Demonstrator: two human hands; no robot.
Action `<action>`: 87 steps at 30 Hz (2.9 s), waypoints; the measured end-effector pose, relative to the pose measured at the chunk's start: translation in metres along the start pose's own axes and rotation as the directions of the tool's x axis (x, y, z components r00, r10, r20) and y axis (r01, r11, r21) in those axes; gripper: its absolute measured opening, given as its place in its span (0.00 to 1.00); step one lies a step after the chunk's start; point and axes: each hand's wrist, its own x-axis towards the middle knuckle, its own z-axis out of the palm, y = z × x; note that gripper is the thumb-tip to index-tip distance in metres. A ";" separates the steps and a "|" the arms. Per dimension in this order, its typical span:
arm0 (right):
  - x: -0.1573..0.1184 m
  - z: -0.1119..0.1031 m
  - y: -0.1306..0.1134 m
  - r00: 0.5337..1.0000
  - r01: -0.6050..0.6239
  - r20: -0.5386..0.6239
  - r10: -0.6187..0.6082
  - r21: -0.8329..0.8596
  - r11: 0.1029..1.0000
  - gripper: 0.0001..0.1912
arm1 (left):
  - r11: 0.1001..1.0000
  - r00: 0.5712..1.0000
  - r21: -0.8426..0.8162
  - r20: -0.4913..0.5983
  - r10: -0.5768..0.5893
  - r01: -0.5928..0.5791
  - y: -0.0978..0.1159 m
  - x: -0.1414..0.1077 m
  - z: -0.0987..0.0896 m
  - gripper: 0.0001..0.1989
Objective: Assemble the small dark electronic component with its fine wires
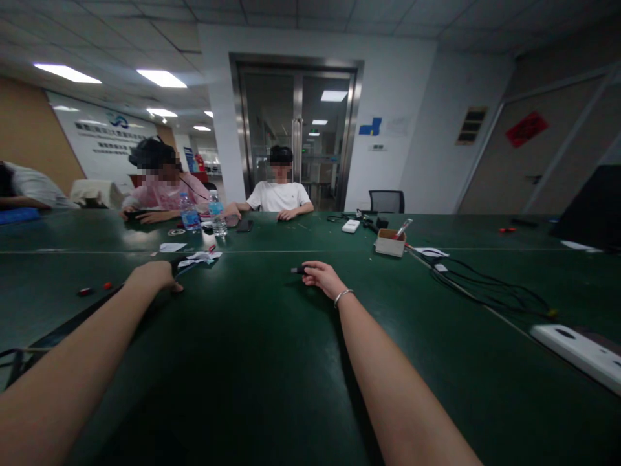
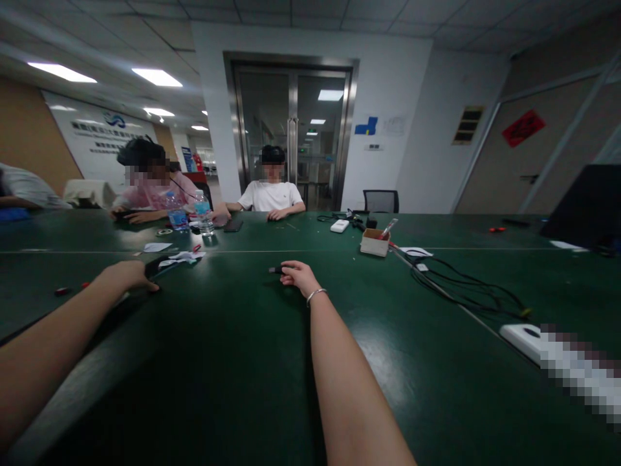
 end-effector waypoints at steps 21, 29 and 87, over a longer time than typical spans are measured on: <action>0.006 0.002 0.004 1.000 0.009 -0.008 -0.009 -0.045 0.999 0.08 | -0.023 0.834 -0.968 -0.229 0.503 -0.252 0.240 -0.061 0.044 0.17; 0.006 0.002 0.004 1.000 -0.002 -0.010 0.001 -0.050 0.999 0.07 | -0.234 0.842 -0.961 -0.245 0.481 -0.146 0.241 -0.059 0.050 0.14; 0.004 0.001 0.004 0.999 0.021 0.041 -0.018 -0.070 0.997 0.07 | -0.047 0.894 -0.977 -0.210 0.396 -0.209 0.249 -0.053 0.053 0.16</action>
